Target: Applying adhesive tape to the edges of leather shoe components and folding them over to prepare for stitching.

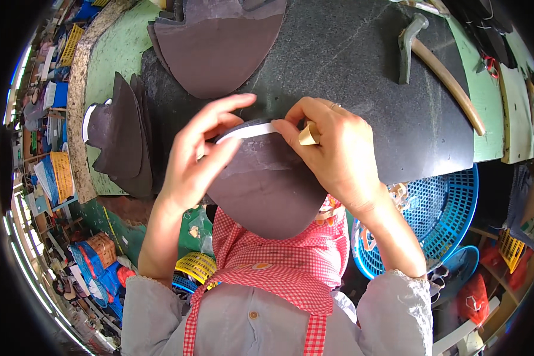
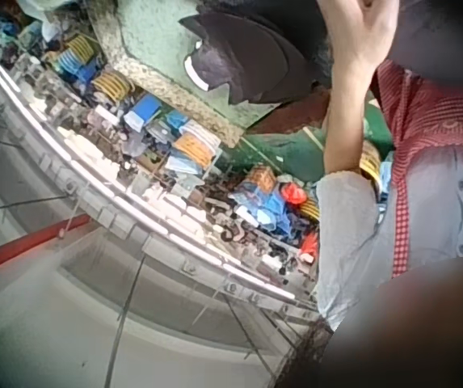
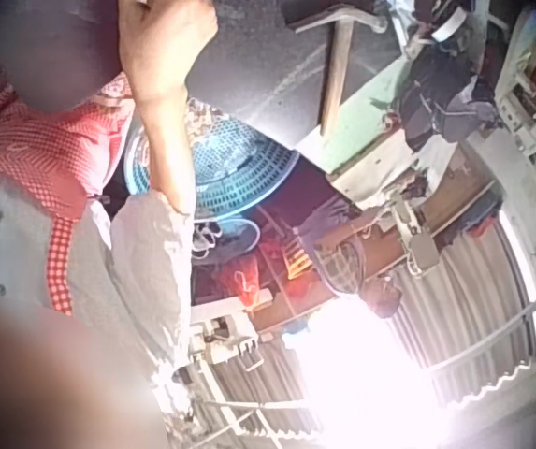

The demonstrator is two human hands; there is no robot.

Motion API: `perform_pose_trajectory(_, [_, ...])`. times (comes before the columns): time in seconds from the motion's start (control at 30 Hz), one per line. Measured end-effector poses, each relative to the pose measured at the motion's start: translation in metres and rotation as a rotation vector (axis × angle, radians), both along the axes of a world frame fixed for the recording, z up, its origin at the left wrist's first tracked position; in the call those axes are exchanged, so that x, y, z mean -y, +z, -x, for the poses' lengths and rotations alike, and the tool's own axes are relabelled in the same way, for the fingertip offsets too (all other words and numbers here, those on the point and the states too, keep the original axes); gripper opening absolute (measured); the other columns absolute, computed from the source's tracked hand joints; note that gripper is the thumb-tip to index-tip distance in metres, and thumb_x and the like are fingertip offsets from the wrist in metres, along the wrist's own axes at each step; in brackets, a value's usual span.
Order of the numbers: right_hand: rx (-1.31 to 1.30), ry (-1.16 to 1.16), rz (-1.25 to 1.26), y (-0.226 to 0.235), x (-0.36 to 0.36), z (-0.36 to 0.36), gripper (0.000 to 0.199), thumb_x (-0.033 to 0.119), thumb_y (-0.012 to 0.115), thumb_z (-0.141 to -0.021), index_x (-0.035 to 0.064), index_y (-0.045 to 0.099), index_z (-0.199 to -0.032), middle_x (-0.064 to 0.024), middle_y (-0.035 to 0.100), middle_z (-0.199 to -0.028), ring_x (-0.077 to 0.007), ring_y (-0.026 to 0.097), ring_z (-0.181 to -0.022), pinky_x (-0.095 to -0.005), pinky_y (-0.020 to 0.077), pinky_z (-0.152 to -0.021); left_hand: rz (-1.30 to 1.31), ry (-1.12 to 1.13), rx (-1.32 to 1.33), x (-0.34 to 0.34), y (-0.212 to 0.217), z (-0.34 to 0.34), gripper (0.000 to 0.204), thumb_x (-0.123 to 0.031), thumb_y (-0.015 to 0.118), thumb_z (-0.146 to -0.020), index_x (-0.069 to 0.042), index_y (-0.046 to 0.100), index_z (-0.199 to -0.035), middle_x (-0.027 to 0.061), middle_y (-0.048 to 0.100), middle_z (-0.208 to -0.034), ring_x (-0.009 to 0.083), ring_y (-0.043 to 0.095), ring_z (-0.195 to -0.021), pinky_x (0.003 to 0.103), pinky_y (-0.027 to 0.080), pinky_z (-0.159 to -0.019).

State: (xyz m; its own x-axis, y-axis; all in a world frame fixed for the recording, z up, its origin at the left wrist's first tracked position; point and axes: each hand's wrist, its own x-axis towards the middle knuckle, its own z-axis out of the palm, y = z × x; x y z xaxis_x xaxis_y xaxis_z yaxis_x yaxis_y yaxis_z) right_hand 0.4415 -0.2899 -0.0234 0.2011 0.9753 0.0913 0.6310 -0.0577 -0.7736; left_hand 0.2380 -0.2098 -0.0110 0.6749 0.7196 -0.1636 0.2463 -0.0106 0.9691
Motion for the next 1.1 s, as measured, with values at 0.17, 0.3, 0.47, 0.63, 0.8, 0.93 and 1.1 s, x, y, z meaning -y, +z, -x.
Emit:
perform_pose_trajectory(0.17, [-0.276, 0.009, 0.077, 0.014, 0.011, -0.006, 0.017, 0.018, 0.075, -0.085, 0.0023, 0.068, -0.086, -0.0077, 0.066, -0.074, -0.018, 0.064, -0.065, -0.0309, 0.0503, -0.063, -0.487, -0.065, -0.164, 0.006, -0.009, -0.02, 0.026, -0.009, 0.073, -0.086, -0.001, 0.068, -0.11, 0.0101, 0.064, -0.09, 0.022, 0.066, -0.081, 0.031, 0.051, -0.072])
perform_pose_trajectory(0.3, [-0.23, -0.01, 0.072, 0.007, 0.009, -0.009, 0.018, 0.018, 0.075, -0.086, 0.0023, 0.067, -0.086, -0.0087, 0.066, -0.074, -0.0203, 0.065, -0.065, -0.0321, 0.0508, -0.063, -0.484, -0.095, -0.173, 0.006, -0.009, -0.021, 0.025, -0.009, 0.073, -0.087, 0.0, 0.068, -0.11, 0.0098, 0.064, -0.089, 0.0202, 0.066, -0.08, 0.03, 0.051, -0.071])
perform_pose_trajectory(0.47, [-0.161, -0.01, 0.03, 0.001, 0.011, -0.009, 0.019, 0.02, 0.075, -0.085, 0.0026, 0.067, -0.085, -0.011, 0.067, -0.076, -0.0245, 0.067, -0.068, -0.0345, 0.0515, -0.065, -0.424, -0.056, -0.113, 0.007, -0.01, -0.023, 0.02, -0.007, 0.073, -0.087, 0.003, 0.069, -0.104, 0.0084, 0.063, -0.085, 0.0151, 0.064, -0.076, 0.027, 0.049, -0.067])
perform_pose_trajectory(0.63, [-0.194, 0.064, 0.018, 0.004, 0.012, -0.007, 0.017, 0.019, 0.074, -0.085, 0.0035, 0.066, -0.085, -0.0104, 0.066, -0.075, -0.0257, 0.067, -0.067, -0.0348, 0.0524, -0.065, -0.442, 0.069, -0.058, 0.013, -0.014, -0.023, 0.013, -0.006, 0.071, -0.085, -0.002, 0.072, -0.097, 0.0099, 0.065, -0.08, 0.0222, 0.068, -0.07, 0.031, 0.051, -0.061])
perform_pose_trajectory(0.8, [-0.049, 0.003, -0.045, 0.004, 0.009, 0.016, 0.014, 0.014, 0.072, -0.082, 0.0051, 0.062, -0.086, -0.0117, 0.063, -0.072, -0.024, 0.067, -0.068, -0.0348, 0.0526, -0.065, -0.398, 0.176, -0.046, 0.026, -0.009, -0.017, 0.013, -0.004, 0.072, -0.085, 0.0, 0.072, -0.097, 0.0098, 0.065, -0.078, 0.0174, 0.067, -0.07, 0.028, 0.049, -0.061])
perform_pose_trajectory(0.93, [-0.803, -0.066, -0.075, 0.006, 0.014, -0.008, 0.012, 0.013, 0.068, -0.086, 0.0044, 0.06, -0.086, 0.0025, 0.058, -0.08, -0.0056, 0.052, -0.069, -0.0226, 0.0417, -0.061, -0.517, 0.558, -0.012, 0.022, 0.016, 0.035, 0.015, -0.004, 0.072, -0.087, 0.001, 0.072, -0.101, 0.0056, 0.068, -0.086, 0.0119, 0.065, -0.079, 0.026, 0.051, -0.073])
perform_pose_trajectory(1.1, [-0.757, 0.163, -0.121, 0.035, 0.034, -0.044, 0.021, 0.021, 0.069, -0.09, 0.0028, 0.06, -0.084, -0.0162, 0.065, -0.11, -0.0181, 0.057, -0.104, -0.0325, 0.0434, -0.09, -1.187, 0.758, -0.749, -0.064, 0.057, 0.148, 0.05, -0.026, 0.072, -0.09, -0.003, 0.058, -0.133, 0.0147, 0.061, -0.128, 0.0287, 0.055, -0.119, 0.04, 0.042, -0.102])
